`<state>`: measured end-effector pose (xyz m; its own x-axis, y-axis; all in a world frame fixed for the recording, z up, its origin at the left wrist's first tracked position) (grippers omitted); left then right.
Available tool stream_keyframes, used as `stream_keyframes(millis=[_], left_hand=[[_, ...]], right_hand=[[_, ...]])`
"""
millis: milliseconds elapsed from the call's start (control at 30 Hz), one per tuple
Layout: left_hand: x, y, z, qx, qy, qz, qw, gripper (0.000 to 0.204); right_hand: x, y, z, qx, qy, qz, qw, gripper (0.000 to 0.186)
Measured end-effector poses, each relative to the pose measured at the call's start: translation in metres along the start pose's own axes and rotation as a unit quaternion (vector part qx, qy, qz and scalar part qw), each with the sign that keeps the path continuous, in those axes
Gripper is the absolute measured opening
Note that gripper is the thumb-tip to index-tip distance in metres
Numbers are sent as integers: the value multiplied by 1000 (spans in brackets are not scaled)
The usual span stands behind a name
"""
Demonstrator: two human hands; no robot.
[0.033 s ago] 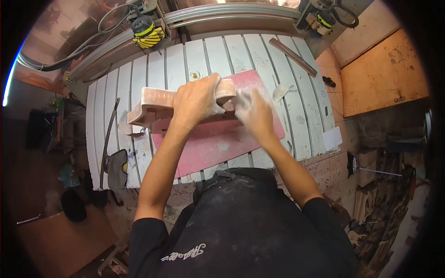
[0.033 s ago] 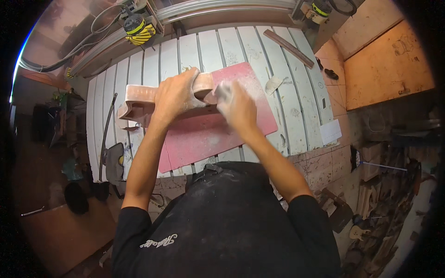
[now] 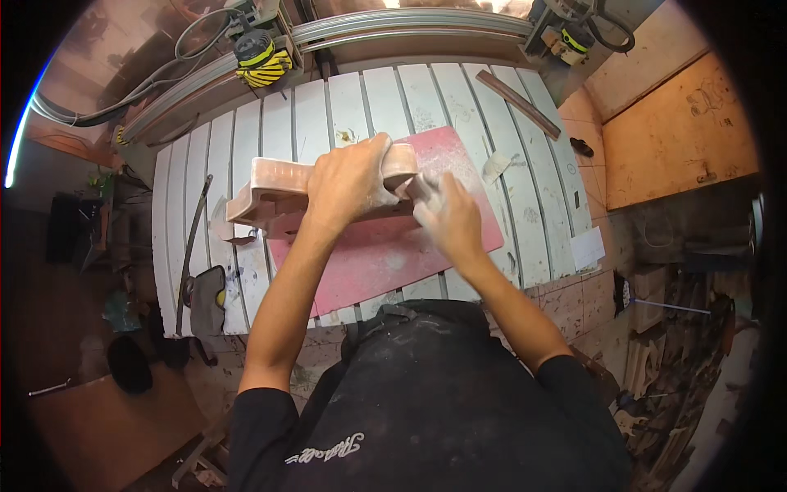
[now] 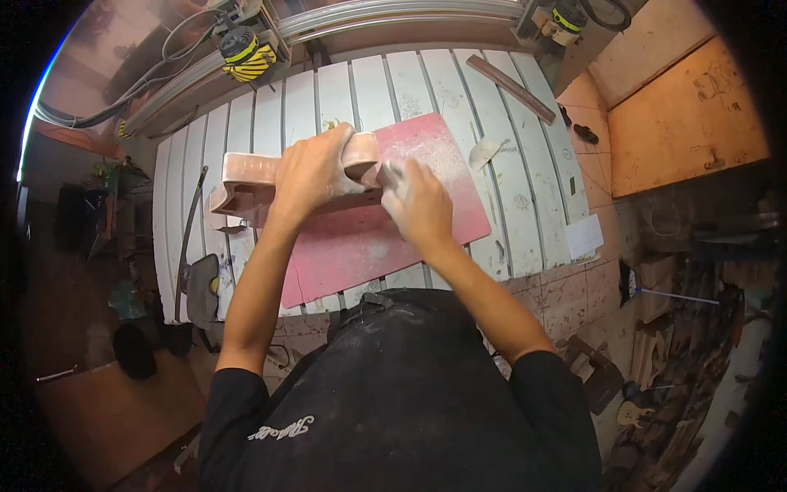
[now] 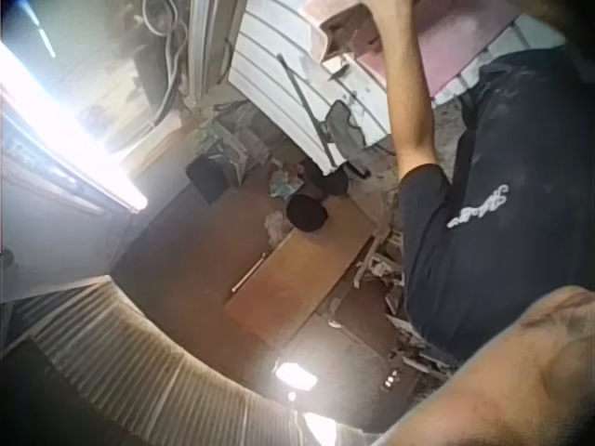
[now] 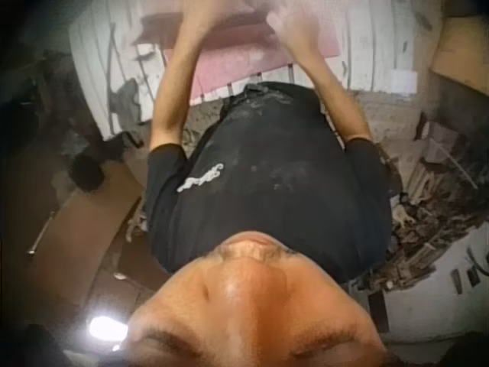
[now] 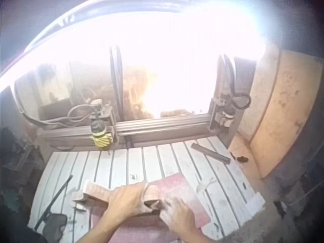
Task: The person sands the edges and contours of a wooden guitar body by hand using a piece of sandpaper, turning the body over to reach different sides.
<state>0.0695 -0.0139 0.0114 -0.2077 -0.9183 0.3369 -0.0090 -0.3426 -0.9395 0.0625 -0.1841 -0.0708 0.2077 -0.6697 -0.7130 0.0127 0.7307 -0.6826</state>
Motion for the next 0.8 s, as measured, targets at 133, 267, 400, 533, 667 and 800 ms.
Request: stream_keyframes(millis=[133,267,400,533,667,800], left_hand=[[3,2,-2,-15,-17,11,1000,61],[1,6,-3,-25,-27,8,999,65],[-1,1,-3,-23,-25,24,999,53],[7,2,-1,-35,-18,22,999,54],[6,0,-2,-23,-21,27,999,54],[4,2,5,-27,-6,22,999,56]], right_hand=[[29,-2,22,28,48,73,996,42],[50,-8,35,4,99,173,980,47],[26,-12,2,0,51,139,989,40],[10,-9,3,61,-60,45,995,34],[-2,-8,-13,35,-68,17,997,34],[18,-2,18,21,43,72,996,33]])
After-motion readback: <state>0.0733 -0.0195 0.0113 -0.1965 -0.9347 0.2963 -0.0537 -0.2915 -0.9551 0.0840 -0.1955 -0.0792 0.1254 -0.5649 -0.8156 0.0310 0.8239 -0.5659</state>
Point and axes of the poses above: each hand's wrist, its own z-axis towards the middle knuckle, its own y-axis out of the palm, x = y × z, the point moved 8 cm from there along z, towards the middle knuckle, and after that the axes turned 2 degrees about -x, right-handed, at the moved point
